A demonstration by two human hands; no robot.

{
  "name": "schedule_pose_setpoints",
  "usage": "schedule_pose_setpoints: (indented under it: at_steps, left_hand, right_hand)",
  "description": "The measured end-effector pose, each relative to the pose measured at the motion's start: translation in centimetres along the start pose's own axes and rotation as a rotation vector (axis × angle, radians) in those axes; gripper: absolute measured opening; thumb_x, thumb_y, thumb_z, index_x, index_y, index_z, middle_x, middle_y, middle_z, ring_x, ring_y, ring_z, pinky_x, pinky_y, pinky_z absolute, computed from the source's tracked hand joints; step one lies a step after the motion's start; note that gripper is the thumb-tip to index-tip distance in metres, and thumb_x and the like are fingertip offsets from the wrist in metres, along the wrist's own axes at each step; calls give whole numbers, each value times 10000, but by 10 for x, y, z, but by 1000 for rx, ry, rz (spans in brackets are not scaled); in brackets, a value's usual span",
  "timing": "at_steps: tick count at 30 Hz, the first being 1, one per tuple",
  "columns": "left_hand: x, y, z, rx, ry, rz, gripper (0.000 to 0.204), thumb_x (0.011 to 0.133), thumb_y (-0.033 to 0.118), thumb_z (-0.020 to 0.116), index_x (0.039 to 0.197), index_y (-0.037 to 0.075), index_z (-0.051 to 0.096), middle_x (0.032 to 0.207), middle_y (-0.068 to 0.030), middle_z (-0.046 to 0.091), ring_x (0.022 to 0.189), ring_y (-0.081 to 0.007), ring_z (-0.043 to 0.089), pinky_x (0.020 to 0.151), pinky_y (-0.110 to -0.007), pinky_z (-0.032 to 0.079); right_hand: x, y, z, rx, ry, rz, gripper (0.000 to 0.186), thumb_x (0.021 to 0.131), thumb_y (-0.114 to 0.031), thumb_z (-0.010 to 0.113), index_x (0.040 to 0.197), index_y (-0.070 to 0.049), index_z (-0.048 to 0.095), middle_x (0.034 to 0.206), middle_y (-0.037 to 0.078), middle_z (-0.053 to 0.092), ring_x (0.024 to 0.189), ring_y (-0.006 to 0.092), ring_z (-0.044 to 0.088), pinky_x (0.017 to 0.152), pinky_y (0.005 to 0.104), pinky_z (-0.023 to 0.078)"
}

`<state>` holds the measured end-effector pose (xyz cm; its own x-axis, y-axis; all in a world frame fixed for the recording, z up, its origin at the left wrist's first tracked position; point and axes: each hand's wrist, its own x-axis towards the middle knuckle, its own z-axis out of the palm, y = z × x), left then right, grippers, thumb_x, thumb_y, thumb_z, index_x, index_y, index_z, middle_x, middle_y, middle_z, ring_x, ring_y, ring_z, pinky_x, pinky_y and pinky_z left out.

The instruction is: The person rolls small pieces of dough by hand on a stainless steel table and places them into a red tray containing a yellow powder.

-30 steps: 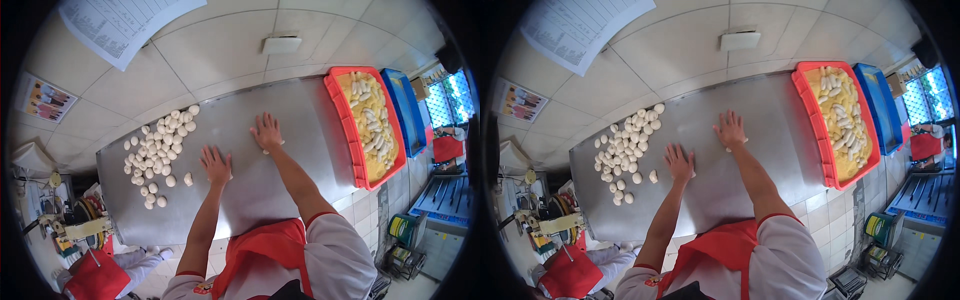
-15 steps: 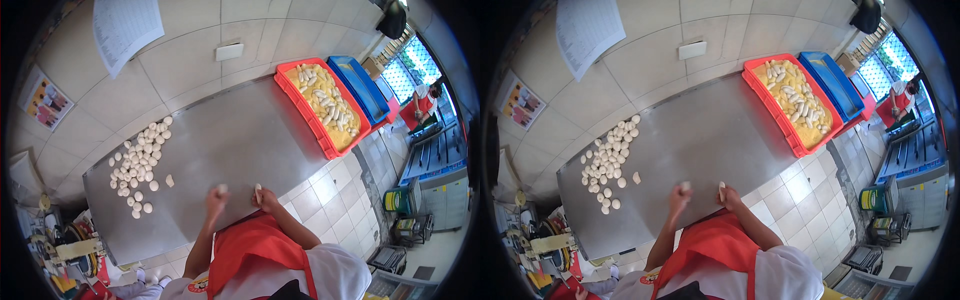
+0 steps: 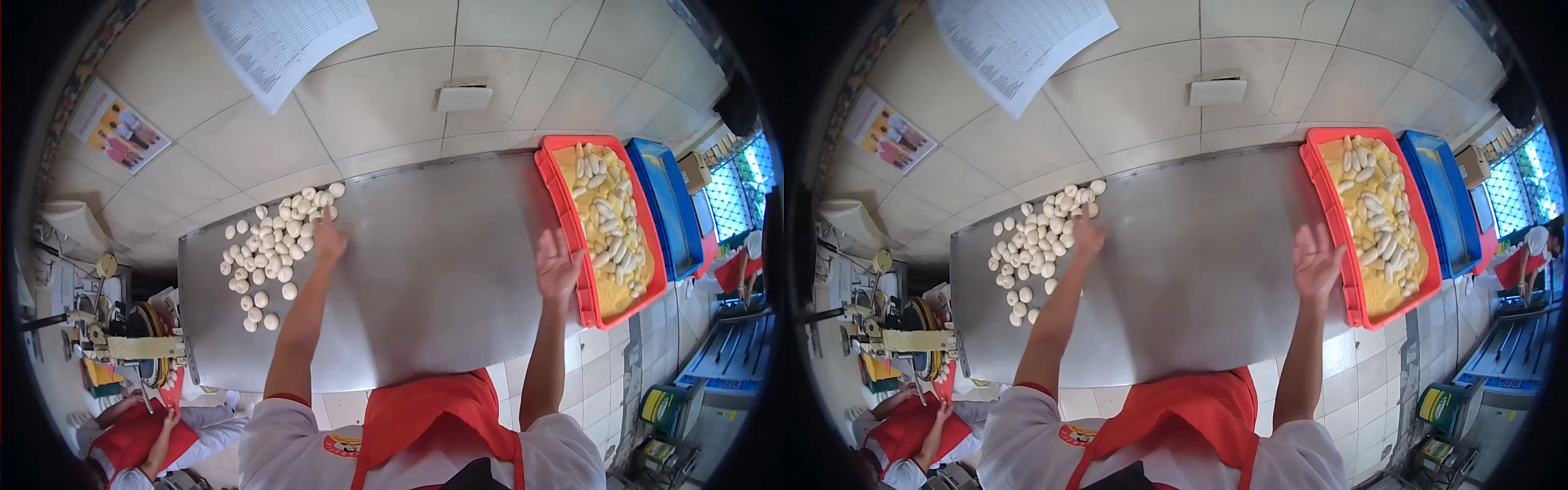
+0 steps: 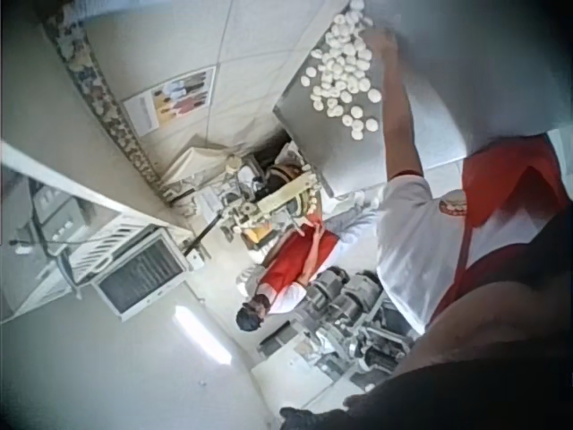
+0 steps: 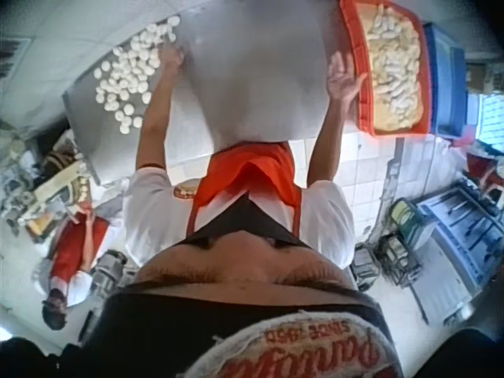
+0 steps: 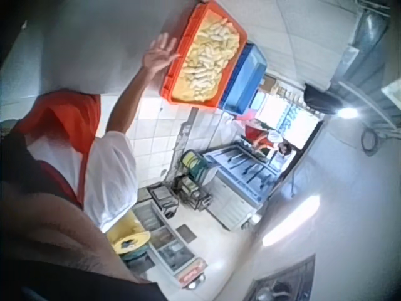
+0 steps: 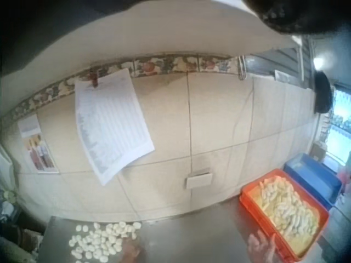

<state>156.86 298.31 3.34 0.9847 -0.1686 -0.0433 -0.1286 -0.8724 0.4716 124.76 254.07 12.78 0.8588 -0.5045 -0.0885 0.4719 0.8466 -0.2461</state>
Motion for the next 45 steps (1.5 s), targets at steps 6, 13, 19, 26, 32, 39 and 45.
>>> schedule_pose_setpoints:
  at_steps: [6, 13, 19, 26, 32, 39, 45]
  left_hand:
    - [62, 0, 16, 475, 47, -39, 788, 818, 257, 733, 1506, 179, 357, 1284, -207, 569, 1227, -396, 509, 1059, -484, 397]
    - [52, -34, 0, -190, -96, -1, 527, 745, 108, 731, 1246, 105, 566, 1021, -158, 692, 946, -341, 676, 832, -421, 538]
    - [-159, 77, 59, -533, -144, 467, 513, 815, 14, 710, 1299, 41, 542, 1076, -174, 687, 1007, -262, 683, 879, -353, 528]
    - [-280, 19, 38, -659, -303, 176, 508, 775, 14, 747, 1260, 56, 600, 1026, -175, 649, 973, -338, 656, 843, -429, 521]
    - [-350, -26, 58, -333, -342, 276, 479, 813, 38, 671, 1277, 24, 554, 1245, -236, 550, 1185, -429, 519, 1014, -470, 434]
    - [-373, 27, 64, 34, -152, 416, 963, 847, 451, 693, 1484, -121, 253, 1573, -300, 226, 1465, -486, 186, 1179, -587, 200]
    - [-272, 81, 84, 313, -144, 439, 973, 888, 615, 567, 1513, -69, 270, 1583, -312, 217, 1474, -469, 198, 1171, -627, 160]
  right_hand:
    - [-43, 138, -115, -161, 258, 529, 353, 993, -426, 545, 1196, -149, 628, 1067, 123, 677, 1060, 301, 633, 907, 455, 521]
    - [-61, 291, -79, -477, 274, 1196, 445, 975, -463, 578, 1288, -147, 571, 1147, 93, 669, 1037, 255, 640, 884, 431, 509]
    - [-32, 292, -68, -796, 353, 834, 438, 972, -454, 606, 1259, -123, 579, 1082, 97, 668, 894, 215, 658, 749, 364, 532]
    - [-123, 245, -114, -1406, 179, 370, 276, 935, -286, 667, 1023, -27, 701, 898, 71, 693, 792, 157, 630, 707, 352, 514]
    - [-187, 127, -115, -2198, 152, -293, 189, 869, -162, 656, 971, -5, 680, 905, 195, 681, 840, 385, 657, 756, 448, 537]
    - [-220, 135, -124, -2566, -176, -213, 741, 897, -326, 634, 1486, 8, 333, 1483, 280, 404, 1360, 435, 415, 1116, 501, 363]
    - [-135, 141, -104, -2644, -61, 195, 960, 928, -664, 452, 1558, 8, 181, 1635, 236, 113, 1515, 409, 115, 1200, 606, 66]
